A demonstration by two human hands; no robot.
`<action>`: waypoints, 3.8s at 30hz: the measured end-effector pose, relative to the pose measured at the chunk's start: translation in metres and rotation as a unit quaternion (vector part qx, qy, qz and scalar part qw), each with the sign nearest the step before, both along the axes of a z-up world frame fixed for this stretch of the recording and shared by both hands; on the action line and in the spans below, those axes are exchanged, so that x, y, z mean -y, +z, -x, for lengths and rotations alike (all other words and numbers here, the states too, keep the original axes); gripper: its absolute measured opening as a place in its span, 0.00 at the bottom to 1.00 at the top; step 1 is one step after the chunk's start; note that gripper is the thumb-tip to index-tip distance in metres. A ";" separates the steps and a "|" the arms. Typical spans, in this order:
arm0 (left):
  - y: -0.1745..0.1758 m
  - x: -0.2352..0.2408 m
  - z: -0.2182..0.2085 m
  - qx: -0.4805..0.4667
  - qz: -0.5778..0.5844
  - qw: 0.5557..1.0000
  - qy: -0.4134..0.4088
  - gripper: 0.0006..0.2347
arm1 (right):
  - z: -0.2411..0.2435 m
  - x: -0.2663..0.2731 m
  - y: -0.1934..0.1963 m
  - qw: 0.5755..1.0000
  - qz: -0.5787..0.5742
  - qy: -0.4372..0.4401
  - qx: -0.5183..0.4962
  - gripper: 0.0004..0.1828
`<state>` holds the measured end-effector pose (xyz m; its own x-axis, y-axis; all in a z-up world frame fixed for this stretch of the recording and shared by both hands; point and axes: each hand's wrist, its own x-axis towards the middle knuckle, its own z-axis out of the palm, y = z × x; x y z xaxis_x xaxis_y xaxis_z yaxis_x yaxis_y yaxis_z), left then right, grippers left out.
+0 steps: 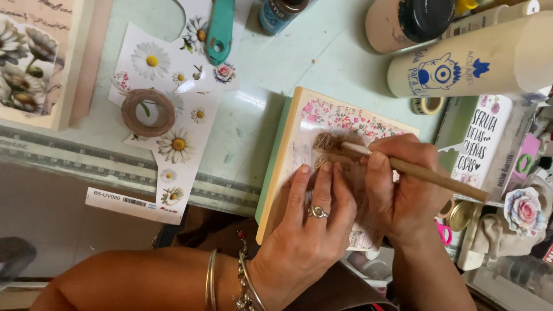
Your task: Decorating a wooden plaque by cutting paper elements and applying a finish with a brush
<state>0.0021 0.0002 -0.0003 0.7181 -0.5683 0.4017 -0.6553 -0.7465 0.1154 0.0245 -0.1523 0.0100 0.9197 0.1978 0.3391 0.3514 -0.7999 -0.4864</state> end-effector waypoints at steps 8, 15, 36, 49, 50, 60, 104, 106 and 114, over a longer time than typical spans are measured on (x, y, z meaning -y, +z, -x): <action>-0.001 0.000 0.001 -0.007 0.008 1.000 -0.005 0.16 | 0.005 0.001 -0.002 1.000 0.018 -0.010 0.020 0.07; 0.001 -0.001 0.000 0.007 -0.005 1.000 -0.008 0.16 | 0.025 0.004 0.021 0.971 -0.089 -0.177 0.134 0.18; 0.004 0.010 -0.002 0.074 -0.152 0.976 -0.136 0.18 | 0.192 0.104 -0.048 0.873 -0.106 -0.466 0.098 0.18; 0.003 0.013 0.001 0.066 -0.129 0.981 -0.126 0.17 | 0.189 0.097 -0.058 0.911 -0.098 -0.395 0.063 0.10; 0.003 0.013 0.001 0.061 -0.123 0.982 -0.126 0.16 | 0.188 0.098 -0.059 0.916 -0.103 -0.385 0.054 0.10; 0.005 0.017 0.002 0.043 -0.091 0.990 -0.101 0.16 | 0.198 0.106 -0.063 0.914 0.074 -0.398 0.002 0.10; 0.008 0.002 -0.003 0.027 -0.062 0.997 -0.034 0.16 | 0.043 0.017 0.006 0.983 -0.148 -0.104 0.018 0.10; 0.007 0.002 -0.003 0.027 -0.055 0.998 -0.030 0.16 | 0.030 0.010 0.003 0.983 -0.159 -0.090 0.004 0.11; 0.004 0.000 -0.003 0.019 -0.071 0.997 -0.016 0.16 | 0.006 -0.002 0.001 0.998 0.047 -0.048 -0.005 0.06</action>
<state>0.0047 0.0005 0.0040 0.6847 -0.6440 0.3411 -0.6809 -0.7322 -0.0157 0.0181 -0.1505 0.0114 0.9389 0.1392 0.3148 0.2669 -0.8720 -0.4103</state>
